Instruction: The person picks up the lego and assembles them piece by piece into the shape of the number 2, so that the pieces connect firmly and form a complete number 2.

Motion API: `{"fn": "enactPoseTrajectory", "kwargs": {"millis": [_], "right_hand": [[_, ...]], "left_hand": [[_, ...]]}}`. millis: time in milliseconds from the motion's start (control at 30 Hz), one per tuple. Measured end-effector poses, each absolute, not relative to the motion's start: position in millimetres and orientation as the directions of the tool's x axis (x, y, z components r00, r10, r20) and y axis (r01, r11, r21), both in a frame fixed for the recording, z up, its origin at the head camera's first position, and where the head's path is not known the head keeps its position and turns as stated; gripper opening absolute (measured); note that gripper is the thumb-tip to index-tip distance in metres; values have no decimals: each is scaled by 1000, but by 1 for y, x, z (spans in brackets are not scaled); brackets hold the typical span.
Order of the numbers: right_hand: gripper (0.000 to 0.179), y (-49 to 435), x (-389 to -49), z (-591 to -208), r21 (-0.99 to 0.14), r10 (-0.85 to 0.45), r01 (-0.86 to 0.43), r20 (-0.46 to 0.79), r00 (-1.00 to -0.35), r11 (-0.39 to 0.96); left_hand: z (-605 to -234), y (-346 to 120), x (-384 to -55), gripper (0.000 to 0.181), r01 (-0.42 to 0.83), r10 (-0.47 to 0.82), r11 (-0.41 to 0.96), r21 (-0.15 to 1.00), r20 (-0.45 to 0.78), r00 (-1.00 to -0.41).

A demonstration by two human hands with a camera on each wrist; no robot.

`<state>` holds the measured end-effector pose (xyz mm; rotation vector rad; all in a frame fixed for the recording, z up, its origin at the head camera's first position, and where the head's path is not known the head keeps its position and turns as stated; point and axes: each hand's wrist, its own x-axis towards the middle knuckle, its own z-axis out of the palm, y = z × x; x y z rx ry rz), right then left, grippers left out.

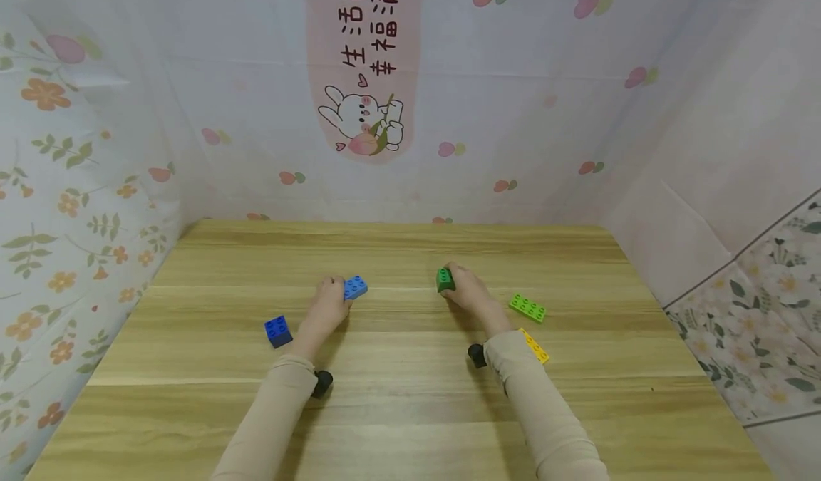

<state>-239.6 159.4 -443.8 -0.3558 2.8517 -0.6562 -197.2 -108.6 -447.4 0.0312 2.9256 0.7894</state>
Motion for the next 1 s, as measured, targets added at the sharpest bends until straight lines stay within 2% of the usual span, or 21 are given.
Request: {"fn": "enactPoseTrajectory", "kwargs": {"millis": [367,500,767,1000], "right_hand": [[44,159,-238,-444,-466,-268,-189,-109,-957,865],[42,160,-239,-443,-511,-267,-177,-107,-958,841],[45,162,-242,-440,-579,-277,-139,-156,-948,804],[45,162,-240,-432,-593,-287,-135,-170,-943,794]], "left_hand": [[-447,-77,-199,41,97,161,845,525,-77,-984],[-446,-68,-201,42,131,211,828,545,-88,-973],[-445,-58,-201,40,191,302,793,578,-101,-948],[-444,-51,-202,40,227,345,779,585,-97,-934]]}}
